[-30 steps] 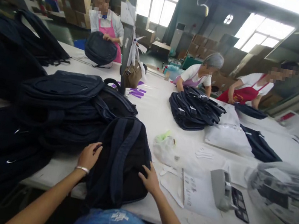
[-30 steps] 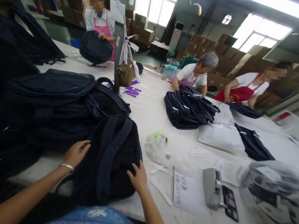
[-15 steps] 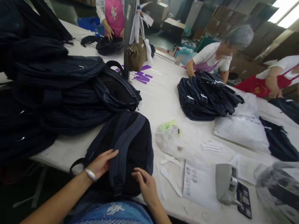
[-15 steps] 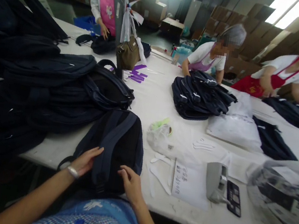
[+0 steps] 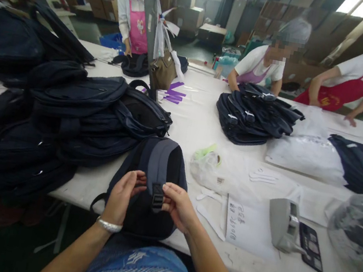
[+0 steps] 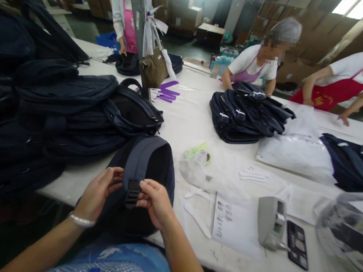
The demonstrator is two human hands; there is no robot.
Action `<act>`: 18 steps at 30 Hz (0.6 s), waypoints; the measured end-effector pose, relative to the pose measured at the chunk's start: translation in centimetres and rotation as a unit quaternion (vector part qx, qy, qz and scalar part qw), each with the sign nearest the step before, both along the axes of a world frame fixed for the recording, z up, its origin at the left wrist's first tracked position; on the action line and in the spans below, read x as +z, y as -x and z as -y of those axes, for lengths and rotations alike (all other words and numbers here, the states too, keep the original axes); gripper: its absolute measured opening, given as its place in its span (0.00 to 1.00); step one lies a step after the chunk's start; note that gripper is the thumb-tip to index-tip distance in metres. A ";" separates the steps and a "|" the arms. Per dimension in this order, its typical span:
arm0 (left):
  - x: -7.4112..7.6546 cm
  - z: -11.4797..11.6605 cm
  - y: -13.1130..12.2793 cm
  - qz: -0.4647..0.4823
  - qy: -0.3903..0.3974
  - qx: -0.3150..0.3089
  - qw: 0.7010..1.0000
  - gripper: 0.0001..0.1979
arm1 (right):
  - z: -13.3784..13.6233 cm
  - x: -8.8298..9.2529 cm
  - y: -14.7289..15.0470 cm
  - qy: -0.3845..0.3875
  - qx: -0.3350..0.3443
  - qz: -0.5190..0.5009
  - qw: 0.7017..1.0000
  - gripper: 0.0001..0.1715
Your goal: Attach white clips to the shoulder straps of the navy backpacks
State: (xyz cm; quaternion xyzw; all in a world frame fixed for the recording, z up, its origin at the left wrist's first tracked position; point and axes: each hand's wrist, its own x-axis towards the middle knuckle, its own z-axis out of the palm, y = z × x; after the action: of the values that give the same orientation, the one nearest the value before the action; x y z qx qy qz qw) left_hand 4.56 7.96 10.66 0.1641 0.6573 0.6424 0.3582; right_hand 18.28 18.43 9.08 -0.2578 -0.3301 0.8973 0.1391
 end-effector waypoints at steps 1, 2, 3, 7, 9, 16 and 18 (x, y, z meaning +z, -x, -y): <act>0.6 0.4 -0.4 -0.040 0.012 -0.015 0.999 0.20 | -0.6 0.4 0.3 -0.015 -0.005 0.003 1.000 0.18; 1.1 0.8 -0.8 -0.072 0.023 -0.050 0.996 0.19 | -1.1 0.7 0.6 -0.038 -0.010 0.007 0.999 0.19; 1.5 1.0 -1.3 -0.094 0.033 -0.095 0.991 0.18 | -1.5 1.0 0.9 -0.066 -0.013 0.014 0.998 0.20; 1.9 0.9 -2.7 -0.092 0.058 -0.192 0.975 0.18 | -3.0 1.7 1.3 -0.248 0.002 0.076 0.966 0.22; 1.7 0.5 -2.9 -0.080 0.056 -0.195 0.976 0.16 | -3.7 2.1 1.2 -0.375 0.013 0.114 0.920 0.21; 1.7 -1.3 -2.6 -0.106 0.029 -0.183 0.977 0.15 | -5.5 3.6 2.7 -0.352 0.050 0.031 0.934 0.21; 0.9 -2.2 -2.4 -0.107 0.020 -0.179 0.978 0.15 | -6.0 3.5 3.6 -0.269 0.037 0.000 0.963 0.21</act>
State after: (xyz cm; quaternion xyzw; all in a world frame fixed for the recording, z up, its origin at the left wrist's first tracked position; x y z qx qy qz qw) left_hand 6.97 10.17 11.54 0.3395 0.6646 0.5330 0.3987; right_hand 14.66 24.47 12.56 -0.1983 -0.5683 0.7803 0.1699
